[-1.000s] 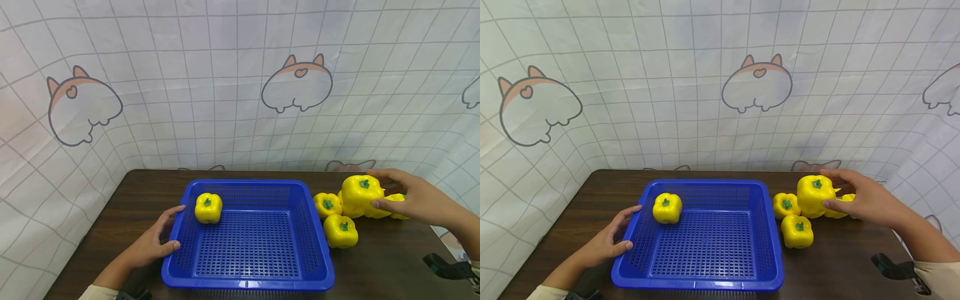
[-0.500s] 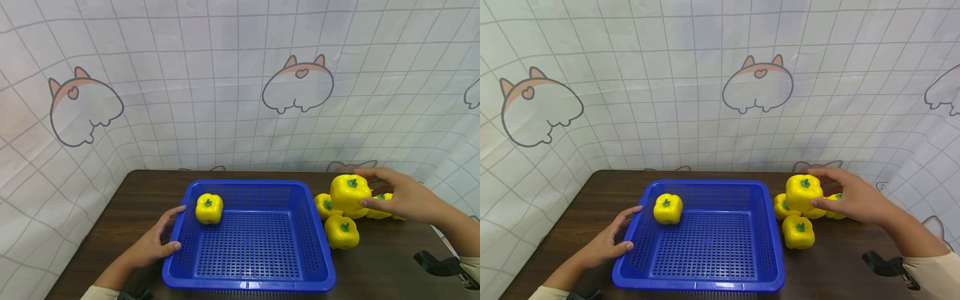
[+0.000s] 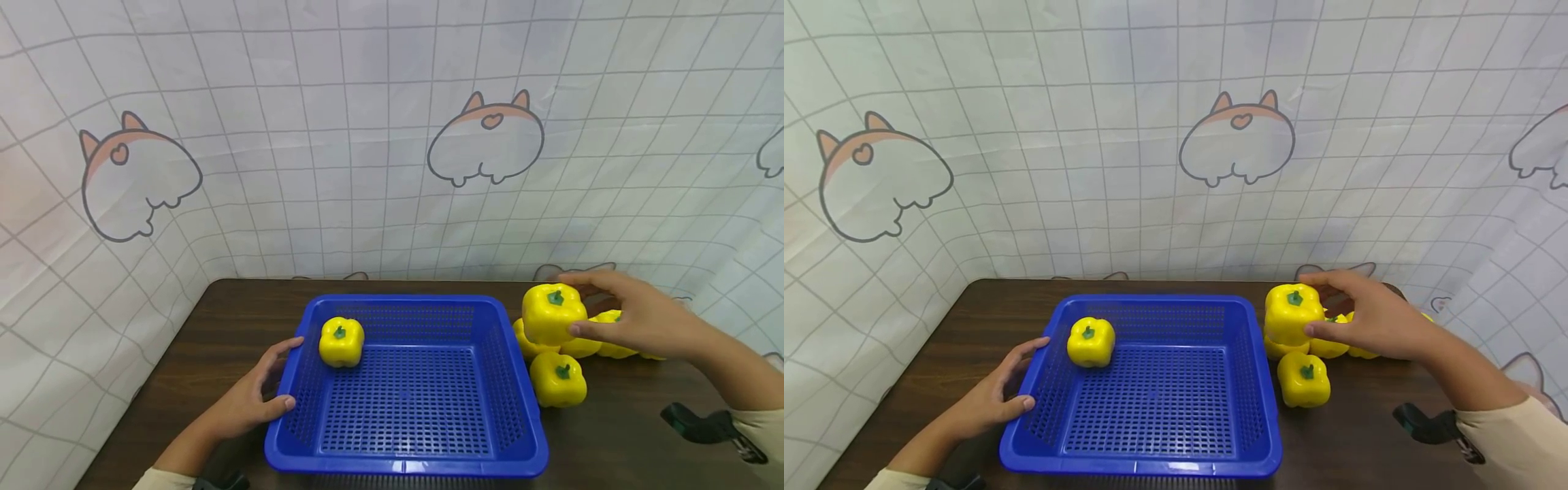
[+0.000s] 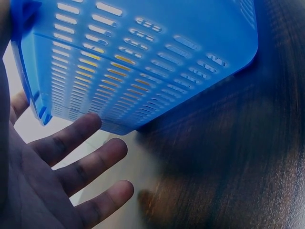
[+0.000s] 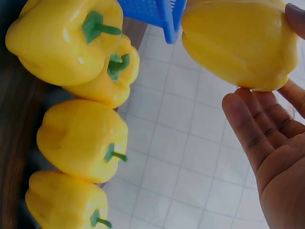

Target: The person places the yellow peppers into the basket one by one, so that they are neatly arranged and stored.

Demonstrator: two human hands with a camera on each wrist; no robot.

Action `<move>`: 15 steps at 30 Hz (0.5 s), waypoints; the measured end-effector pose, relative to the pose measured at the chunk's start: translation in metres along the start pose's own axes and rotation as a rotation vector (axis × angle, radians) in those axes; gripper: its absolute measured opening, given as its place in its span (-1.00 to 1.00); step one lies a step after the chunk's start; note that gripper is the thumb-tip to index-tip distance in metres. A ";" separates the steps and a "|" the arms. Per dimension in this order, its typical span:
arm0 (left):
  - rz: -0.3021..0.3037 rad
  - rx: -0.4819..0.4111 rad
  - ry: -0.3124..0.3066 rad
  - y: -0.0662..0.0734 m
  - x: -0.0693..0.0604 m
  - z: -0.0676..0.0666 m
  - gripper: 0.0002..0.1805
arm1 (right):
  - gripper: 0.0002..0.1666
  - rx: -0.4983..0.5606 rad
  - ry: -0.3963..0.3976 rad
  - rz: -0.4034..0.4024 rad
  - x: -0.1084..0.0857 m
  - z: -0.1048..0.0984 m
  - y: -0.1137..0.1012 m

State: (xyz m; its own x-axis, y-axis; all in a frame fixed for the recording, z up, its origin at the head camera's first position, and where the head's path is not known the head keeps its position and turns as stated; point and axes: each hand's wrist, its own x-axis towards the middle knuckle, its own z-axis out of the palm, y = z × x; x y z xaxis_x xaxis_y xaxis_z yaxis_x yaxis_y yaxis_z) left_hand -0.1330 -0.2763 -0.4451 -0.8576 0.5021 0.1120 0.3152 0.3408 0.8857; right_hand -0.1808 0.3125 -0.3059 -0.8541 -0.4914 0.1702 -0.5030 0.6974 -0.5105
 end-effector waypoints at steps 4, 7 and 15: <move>-0.001 -0.001 0.000 0.000 -0.001 0.000 -0.09 | -0.21 -0.008 -0.010 -0.003 0.004 0.003 -0.005; 0.003 -0.007 -0.002 0.000 -0.001 0.000 -0.09 | -0.22 -0.006 -0.008 -0.015 0.007 0.005 -0.008; -0.001 -0.021 -0.009 0.001 0.000 0.000 -0.10 | -0.19 0.014 -0.008 -0.015 0.015 0.013 -0.016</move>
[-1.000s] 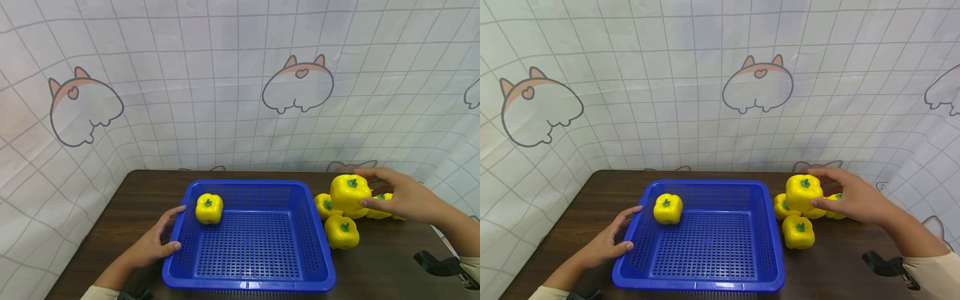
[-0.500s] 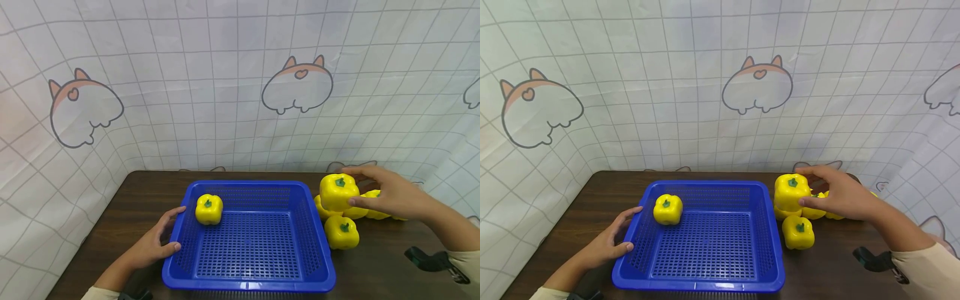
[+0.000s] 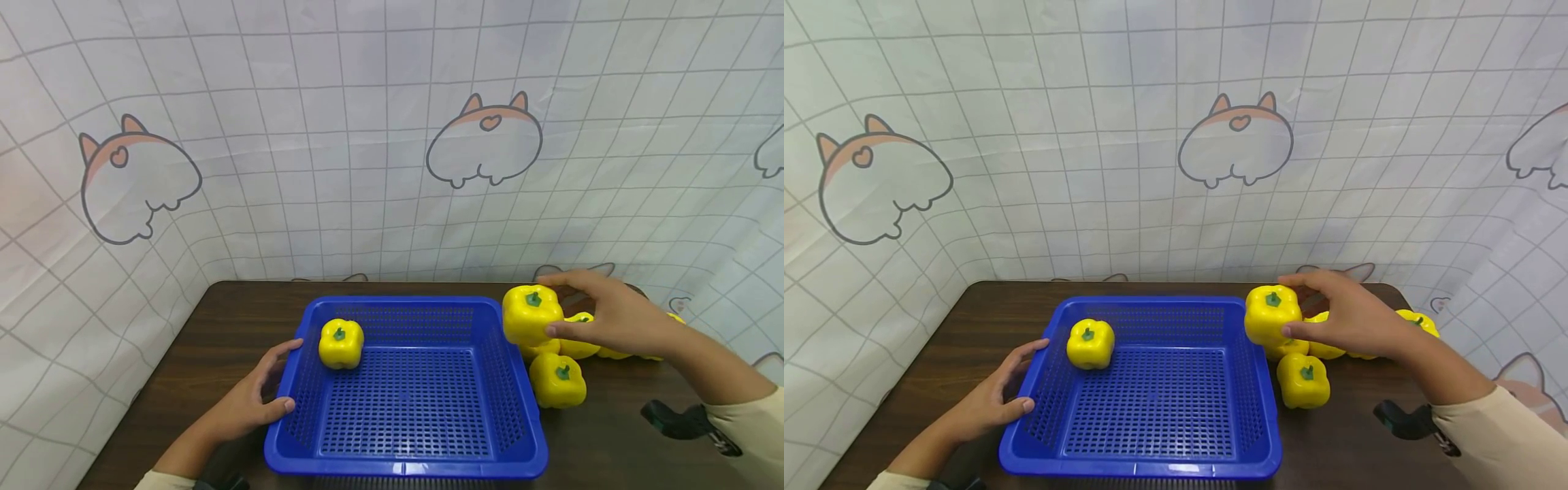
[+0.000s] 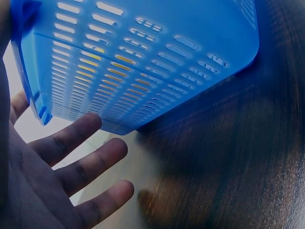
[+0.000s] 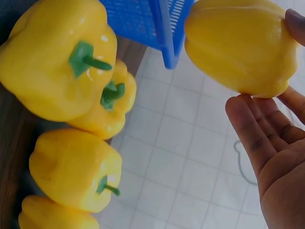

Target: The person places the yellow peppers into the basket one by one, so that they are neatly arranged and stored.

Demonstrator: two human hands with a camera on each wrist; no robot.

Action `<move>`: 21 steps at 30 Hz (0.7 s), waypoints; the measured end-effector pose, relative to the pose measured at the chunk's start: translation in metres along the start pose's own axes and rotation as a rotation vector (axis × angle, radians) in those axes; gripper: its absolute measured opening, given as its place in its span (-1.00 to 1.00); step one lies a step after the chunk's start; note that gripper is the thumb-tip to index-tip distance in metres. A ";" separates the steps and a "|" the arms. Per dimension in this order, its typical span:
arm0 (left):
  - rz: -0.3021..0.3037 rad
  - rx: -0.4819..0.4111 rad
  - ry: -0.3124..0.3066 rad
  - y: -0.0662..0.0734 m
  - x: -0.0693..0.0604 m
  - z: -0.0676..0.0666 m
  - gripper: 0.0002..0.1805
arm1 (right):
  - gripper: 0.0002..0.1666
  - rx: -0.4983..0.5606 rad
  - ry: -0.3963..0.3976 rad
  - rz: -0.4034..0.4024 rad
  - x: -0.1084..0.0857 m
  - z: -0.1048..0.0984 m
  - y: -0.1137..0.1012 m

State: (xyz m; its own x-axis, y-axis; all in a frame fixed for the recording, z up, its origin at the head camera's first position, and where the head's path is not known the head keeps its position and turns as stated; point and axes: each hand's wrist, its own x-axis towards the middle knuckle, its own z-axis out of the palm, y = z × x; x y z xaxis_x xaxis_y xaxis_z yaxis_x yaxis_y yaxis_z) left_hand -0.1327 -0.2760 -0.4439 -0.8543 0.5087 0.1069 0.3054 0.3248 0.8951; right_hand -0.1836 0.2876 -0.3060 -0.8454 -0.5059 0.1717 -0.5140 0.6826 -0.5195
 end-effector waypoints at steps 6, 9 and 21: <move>-0.004 0.000 0.002 0.000 -0.001 0.001 -0.10 | -0.20 0.039 -0.023 -0.054 0.008 0.010 0.001; -0.004 -0.005 0.000 -0.001 -0.001 0.001 -0.10 | -0.19 0.052 -0.040 -0.073 0.013 0.013 0.001; -0.005 -0.009 0.002 -0.003 0.001 0.000 -0.09 | -0.15 0.117 -0.070 -0.038 0.026 0.026 -0.010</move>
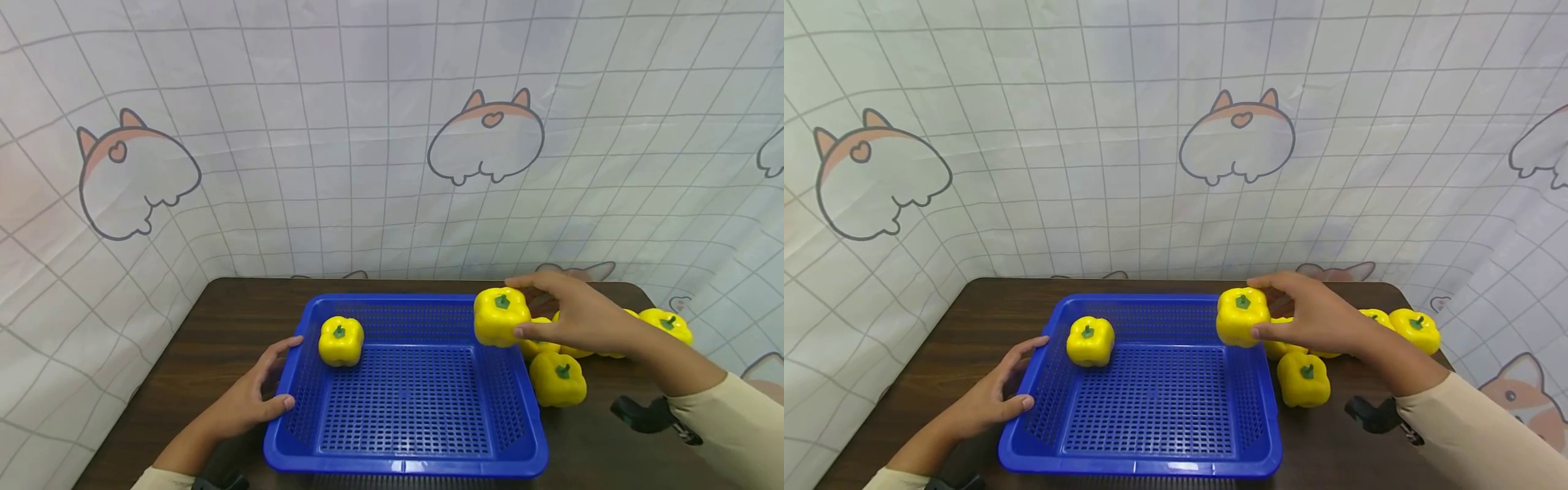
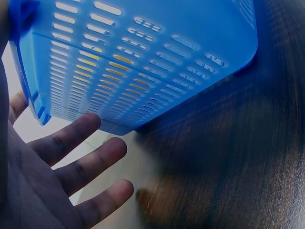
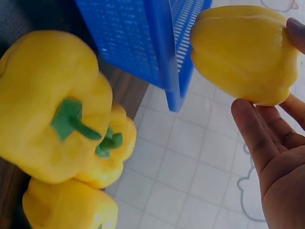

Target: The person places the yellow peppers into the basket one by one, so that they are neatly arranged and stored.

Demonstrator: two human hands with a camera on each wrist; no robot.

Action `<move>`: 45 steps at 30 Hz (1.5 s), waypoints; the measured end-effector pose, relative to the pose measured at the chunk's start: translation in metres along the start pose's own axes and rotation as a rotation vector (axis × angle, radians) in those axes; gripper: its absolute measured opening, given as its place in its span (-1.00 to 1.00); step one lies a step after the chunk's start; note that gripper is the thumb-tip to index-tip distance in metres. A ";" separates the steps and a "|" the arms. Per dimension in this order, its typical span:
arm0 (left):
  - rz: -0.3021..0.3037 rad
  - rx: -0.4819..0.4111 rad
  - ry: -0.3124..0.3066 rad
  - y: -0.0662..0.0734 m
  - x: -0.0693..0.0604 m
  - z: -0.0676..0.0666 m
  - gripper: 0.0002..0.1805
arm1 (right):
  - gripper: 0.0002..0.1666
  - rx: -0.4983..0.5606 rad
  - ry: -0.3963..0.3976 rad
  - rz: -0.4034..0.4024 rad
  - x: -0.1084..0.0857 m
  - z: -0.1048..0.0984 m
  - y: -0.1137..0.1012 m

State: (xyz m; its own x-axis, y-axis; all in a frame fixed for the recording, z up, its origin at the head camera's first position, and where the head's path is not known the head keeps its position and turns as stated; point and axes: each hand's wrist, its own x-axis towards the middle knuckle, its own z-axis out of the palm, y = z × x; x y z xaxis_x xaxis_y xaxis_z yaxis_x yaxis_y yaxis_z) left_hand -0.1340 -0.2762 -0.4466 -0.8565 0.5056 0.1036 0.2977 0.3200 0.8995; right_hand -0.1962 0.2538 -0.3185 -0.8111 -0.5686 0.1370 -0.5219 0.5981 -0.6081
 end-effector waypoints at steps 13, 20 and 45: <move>-0.023 -0.006 -0.003 0.001 -0.001 0.000 -0.10 | -0.13 0.062 -0.045 0.022 0.016 0.015 -0.013; -0.008 -0.002 0.002 0.002 0.000 0.001 -0.09 | -0.14 0.043 -0.044 0.011 0.022 0.022 -0.018; 0.018 0.010 0.002 0.001 -0.001 0.001 -0.09 | -0.10 0.052 -0.072 -0.022 0.047 0.036 -0.040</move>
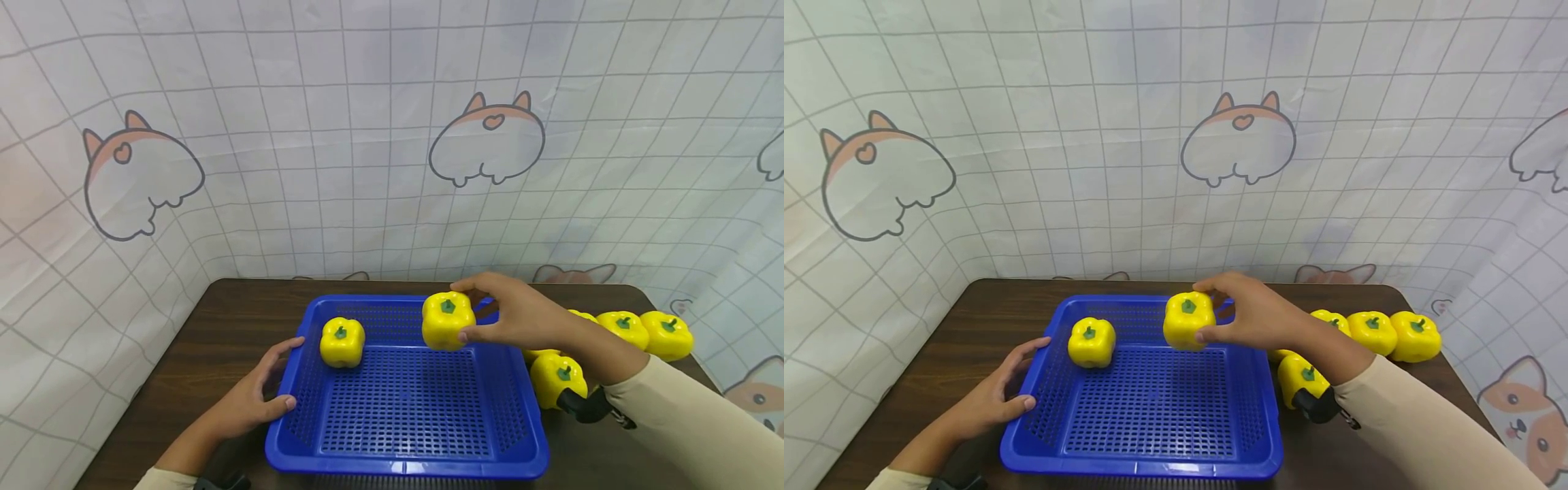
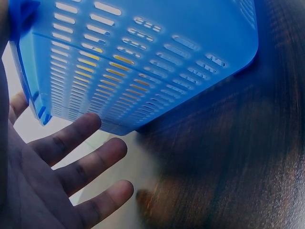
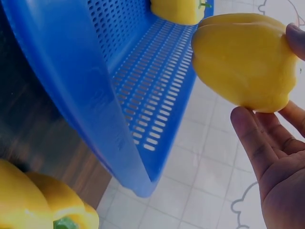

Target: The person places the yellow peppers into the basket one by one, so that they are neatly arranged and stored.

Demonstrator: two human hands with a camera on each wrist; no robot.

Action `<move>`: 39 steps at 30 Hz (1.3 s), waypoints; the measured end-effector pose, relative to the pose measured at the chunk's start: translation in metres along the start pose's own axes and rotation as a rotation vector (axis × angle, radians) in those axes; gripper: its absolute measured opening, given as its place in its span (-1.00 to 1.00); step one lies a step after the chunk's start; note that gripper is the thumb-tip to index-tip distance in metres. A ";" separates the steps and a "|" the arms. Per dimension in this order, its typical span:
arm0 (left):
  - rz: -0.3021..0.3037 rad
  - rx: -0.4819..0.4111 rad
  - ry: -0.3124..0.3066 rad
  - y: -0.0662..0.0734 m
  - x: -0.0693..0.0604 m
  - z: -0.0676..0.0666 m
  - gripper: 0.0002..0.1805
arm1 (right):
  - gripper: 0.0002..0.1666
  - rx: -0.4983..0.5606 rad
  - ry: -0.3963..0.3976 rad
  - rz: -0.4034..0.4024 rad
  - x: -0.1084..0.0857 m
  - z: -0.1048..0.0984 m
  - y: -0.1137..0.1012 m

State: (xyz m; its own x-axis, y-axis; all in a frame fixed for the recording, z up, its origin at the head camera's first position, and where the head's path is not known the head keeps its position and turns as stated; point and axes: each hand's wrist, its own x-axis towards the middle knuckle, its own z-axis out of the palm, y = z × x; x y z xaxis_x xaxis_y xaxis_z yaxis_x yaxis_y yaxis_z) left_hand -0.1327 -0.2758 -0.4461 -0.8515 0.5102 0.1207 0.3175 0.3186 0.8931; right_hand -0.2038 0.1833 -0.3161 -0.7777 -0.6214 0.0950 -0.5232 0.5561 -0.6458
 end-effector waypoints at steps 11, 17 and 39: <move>0.010 0.007 0.000 0.000 0.000 0.000 -0.09 | -0.10 -0.015 -0.014 -0.012 0.008 0.010 -0.003; 0.007 0.011 0.004 -0.001 0.000 0.000 -0.09 | -0.08 -0.010 -0.031 -0.007 0.013 0.016 -0.005; -0.003 -0.003 -0.005 0.001 0.000 0.001 -0.09 | -0.12 -0.006 -0.073 -0.010 0.030 0.035 -0.014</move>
State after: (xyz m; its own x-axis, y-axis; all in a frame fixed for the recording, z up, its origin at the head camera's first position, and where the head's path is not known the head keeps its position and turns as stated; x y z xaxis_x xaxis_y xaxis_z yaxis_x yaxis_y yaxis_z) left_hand -0.1318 -0.2749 -0.4456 -0.8502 0.5135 0.1161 0.3140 0.3175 0.8948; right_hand -0.2072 0.1372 -0.3309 -0.7451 -0.6654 0.0453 -0.5327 0.5529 -0.6407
